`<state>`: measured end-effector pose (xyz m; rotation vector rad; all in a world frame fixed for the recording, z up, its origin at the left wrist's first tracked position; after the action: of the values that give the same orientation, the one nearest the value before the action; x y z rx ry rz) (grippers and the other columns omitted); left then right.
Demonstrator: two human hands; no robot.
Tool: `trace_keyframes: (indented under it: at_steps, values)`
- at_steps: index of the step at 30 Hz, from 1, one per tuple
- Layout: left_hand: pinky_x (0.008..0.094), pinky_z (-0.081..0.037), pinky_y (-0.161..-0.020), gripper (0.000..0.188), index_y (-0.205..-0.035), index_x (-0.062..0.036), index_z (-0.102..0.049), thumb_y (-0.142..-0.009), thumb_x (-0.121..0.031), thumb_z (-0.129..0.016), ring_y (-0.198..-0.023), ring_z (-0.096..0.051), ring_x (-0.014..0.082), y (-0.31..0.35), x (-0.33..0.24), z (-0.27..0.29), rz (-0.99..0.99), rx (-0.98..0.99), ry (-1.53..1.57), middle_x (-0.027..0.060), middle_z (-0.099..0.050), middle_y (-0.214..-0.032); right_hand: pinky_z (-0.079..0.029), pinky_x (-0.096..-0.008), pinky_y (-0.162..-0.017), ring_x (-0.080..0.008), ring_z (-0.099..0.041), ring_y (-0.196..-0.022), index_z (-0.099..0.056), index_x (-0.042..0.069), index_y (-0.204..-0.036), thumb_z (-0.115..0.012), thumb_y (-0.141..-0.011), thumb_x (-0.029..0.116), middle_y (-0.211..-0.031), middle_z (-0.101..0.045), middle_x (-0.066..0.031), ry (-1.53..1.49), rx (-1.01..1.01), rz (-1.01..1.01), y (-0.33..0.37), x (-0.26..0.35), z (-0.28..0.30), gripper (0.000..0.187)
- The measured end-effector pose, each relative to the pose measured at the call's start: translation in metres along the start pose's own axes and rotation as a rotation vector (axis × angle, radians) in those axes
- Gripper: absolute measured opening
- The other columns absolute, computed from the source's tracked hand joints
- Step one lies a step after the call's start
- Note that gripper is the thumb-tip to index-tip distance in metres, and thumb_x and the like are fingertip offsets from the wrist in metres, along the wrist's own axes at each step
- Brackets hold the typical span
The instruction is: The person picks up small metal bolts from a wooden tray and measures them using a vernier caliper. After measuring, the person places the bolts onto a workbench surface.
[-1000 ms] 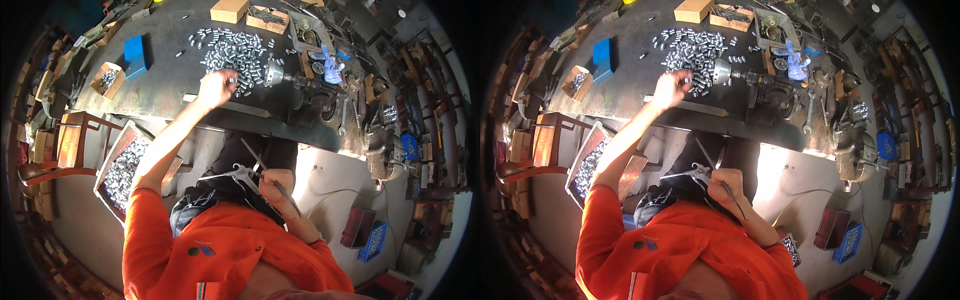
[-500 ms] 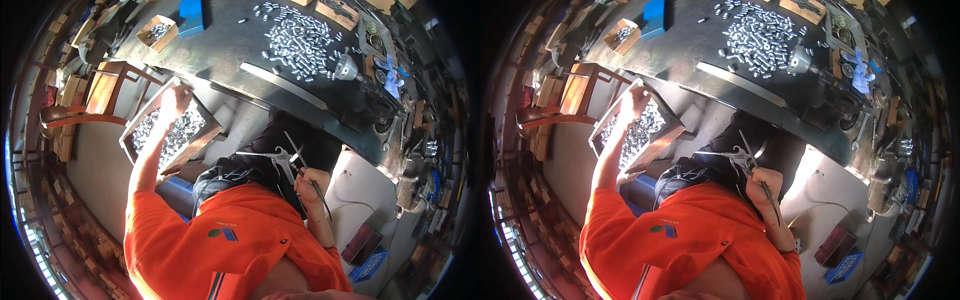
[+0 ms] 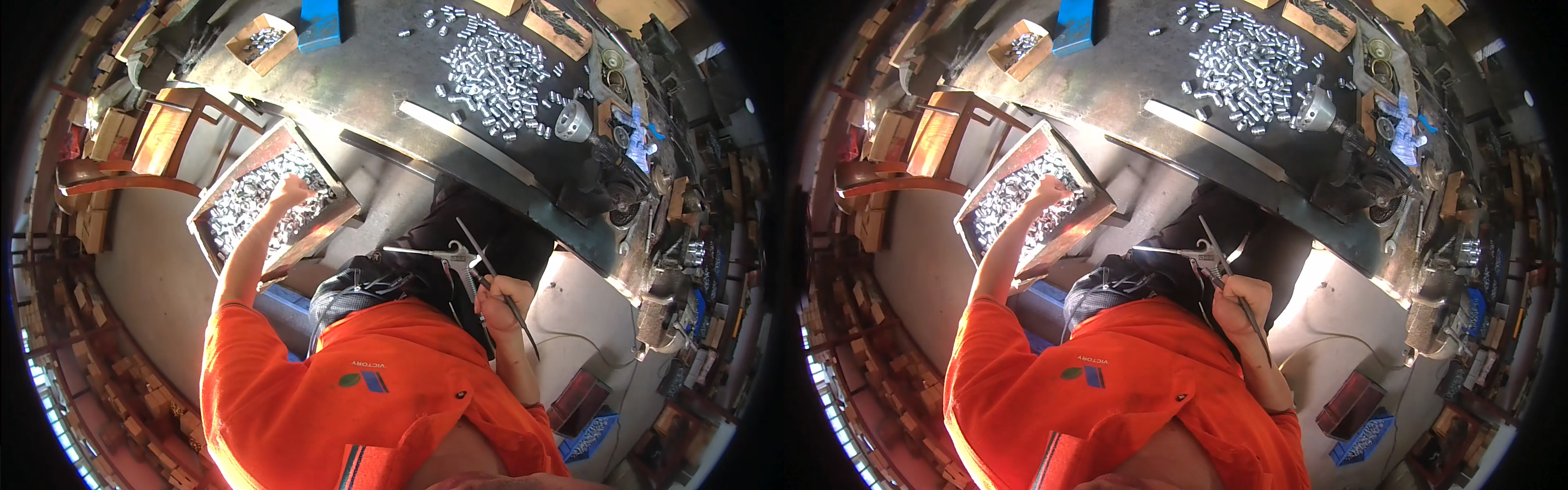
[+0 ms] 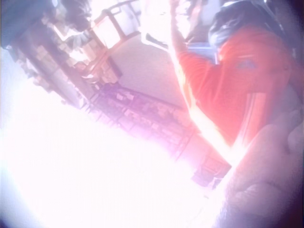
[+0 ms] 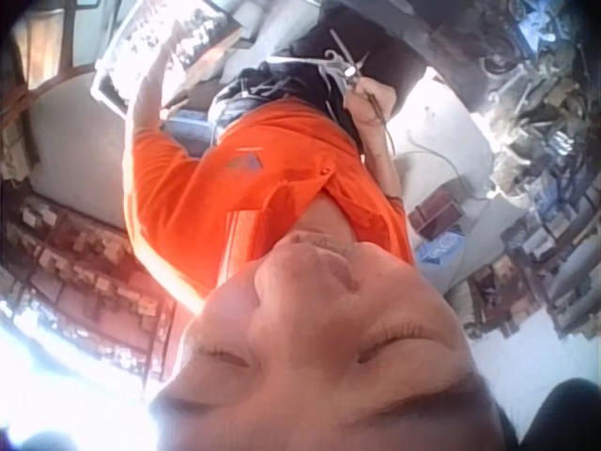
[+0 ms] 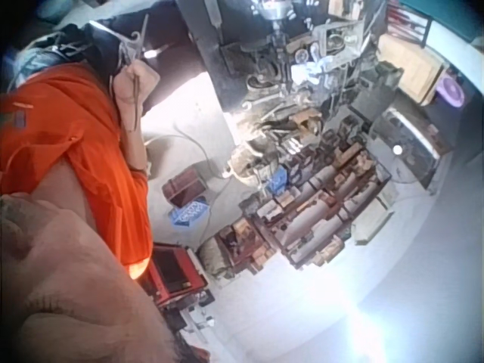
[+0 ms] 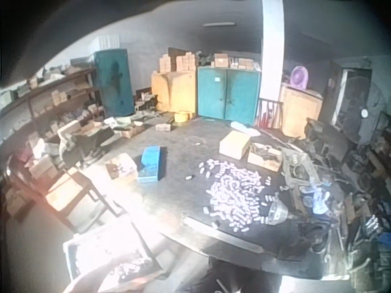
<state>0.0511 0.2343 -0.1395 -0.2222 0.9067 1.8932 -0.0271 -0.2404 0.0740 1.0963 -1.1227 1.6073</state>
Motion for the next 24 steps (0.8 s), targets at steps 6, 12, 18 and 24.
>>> trace_keyframes:
  at_steps: [6, 12, 18, 24]
  values:
    - [0.0317, -0.045, -0.052, 0.024, -0.071, -0.0013, -0.065, -0.071, -0.025, -0.073, -0.055, -0.059, 0.0163, -0.001, 0.023, -0.002, -0.101, -0.117, 0.112, 0.0084, -0.061, -0.057, -0.035, -0.0245, -0.035, -0.0114, -0.042, -0.041, -0.027, 0.003, -0.051, -0.04, -0.063, -0.02, -0.049, -0.04, -0.0056, -0.037, 0.011, -0.056, 0.0, -0.007, -0.001, 0.03]
    - [0.0354, -0.047, -0.063, 0.016, -0.074, -0.0032, -0.066, -0.073, -0.019, -0.066, -0.063, -0.061, 0.0248, 0.021, -0.026, 0.01, -0.131, -0.189, -0.178, 0.0116, -0.063, -0.065, -0.027, -0.0227, -0.041, -0.0082, -0.03, -0.043, -0.026, 0.003, -0.054, -0.051, -0.063, -0.014, -0.048, -0.031, -0.0026, -0.141, -0.056, -0.195, 0.003, -0.01, 0.005, 0.031]
    - [0.0356, -0.048, -0.069, 0.017, -0.085, -0.0069, -0.066, -0.074, -0.019, -0.061, -0.075, -0.061, 0.0287, 0.005, 0.006, 0.001, -0.221, -0.336, -0.082, 0.0136, -0.063, -0.08, -0.03, -0.0225, -0.039, -0.0063, -0.04, -0.042, -0.027, 0.003, -0.053, -0.048, -0.065, -0.016, -0.047, -0.037, -0.0005, -0.293, -0.048, -0.263, -0.001, -0.002, 0.0, 0.03]
    - [0.0338, -0.047, -0.073, 0.023, -0.091, -0.0081, -0.063, -0.069, -0.014, -0.061, -0.082, -0.059, 0.0264, -0.027, 0.044, -0.018, -0.183, -0.36, -0.152, 0.013, -0.061, -0.086, -0.035, -0.0237, -0.036, -0.01, -0.041, -0.041, -0.027, 0.003, -0.052, -0.045, -0.065, -0.018, -0.048, -0.04, -0.0048, -0.288, -0.015, -0.19, -0.003, -0.001, 0.0, 0.031]
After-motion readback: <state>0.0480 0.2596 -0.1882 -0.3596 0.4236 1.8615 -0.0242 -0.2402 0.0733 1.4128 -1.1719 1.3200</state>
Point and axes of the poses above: each hand's wrist, its own y-axis away from the middle knuckle, its own z-axis out of the back of the hand, x = y × z, the point moved 7 cm from there along -y, towards the middle knuckle
